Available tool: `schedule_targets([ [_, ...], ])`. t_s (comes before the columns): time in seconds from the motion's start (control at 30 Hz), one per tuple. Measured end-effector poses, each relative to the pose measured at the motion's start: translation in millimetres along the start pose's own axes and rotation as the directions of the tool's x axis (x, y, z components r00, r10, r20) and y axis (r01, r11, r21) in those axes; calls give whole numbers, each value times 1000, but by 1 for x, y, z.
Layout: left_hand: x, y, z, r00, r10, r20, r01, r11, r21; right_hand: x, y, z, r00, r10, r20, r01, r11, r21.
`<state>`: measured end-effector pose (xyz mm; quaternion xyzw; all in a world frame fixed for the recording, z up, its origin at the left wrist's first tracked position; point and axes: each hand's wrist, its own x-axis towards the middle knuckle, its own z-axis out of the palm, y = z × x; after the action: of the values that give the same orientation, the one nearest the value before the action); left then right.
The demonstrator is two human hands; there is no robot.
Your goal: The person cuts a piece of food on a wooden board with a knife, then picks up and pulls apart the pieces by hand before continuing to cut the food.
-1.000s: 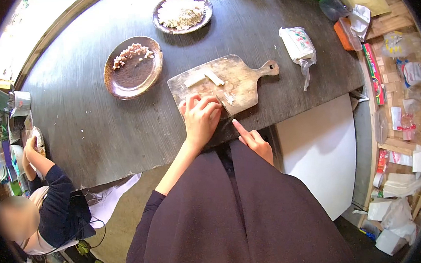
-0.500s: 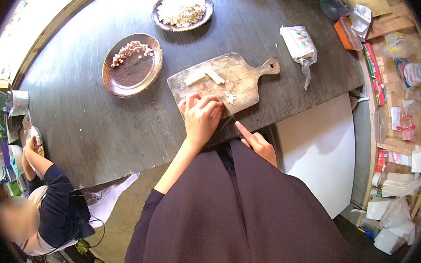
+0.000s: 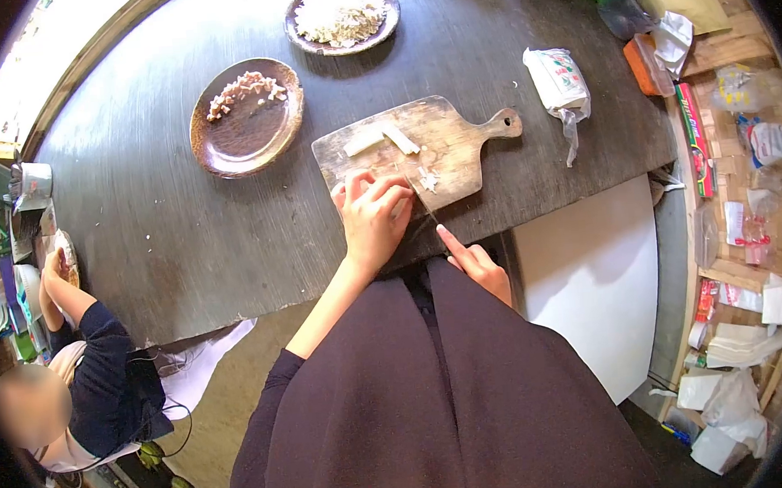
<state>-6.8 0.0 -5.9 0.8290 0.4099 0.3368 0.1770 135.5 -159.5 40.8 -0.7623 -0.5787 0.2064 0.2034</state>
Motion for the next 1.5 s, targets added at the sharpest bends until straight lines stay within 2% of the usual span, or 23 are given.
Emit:
schedule_targets([
  [0.37, 1, 2, -1, 1000, 1, -8, -1, 1000, -20, 4, 4, 1, 997, 8, -81, -8, 1000, -3],
  [0.57, 0, -1, 0, 1000, 9, -15, -10, 999, -54, -1, -1, -2, 998, -33, -53, 35, 999, 37],
  [0.9, 0, 0, -3, 1000, 9, 14, -9, 999, -54, -2, 1, 0, 1000, -6, -7, 6, 999, 38],
  [1.3, 0, -1, 0, 1000, 16, -26, -18, 997, -80, 3, 7, 6, 996, -38, -79, 36, 999, -29],
  [1.5, 1, 0, -3, 1000, 12, -17, -13, 997, -79, 0, -5, -4, 1000, 7, -4, -6, 998, 58],
])
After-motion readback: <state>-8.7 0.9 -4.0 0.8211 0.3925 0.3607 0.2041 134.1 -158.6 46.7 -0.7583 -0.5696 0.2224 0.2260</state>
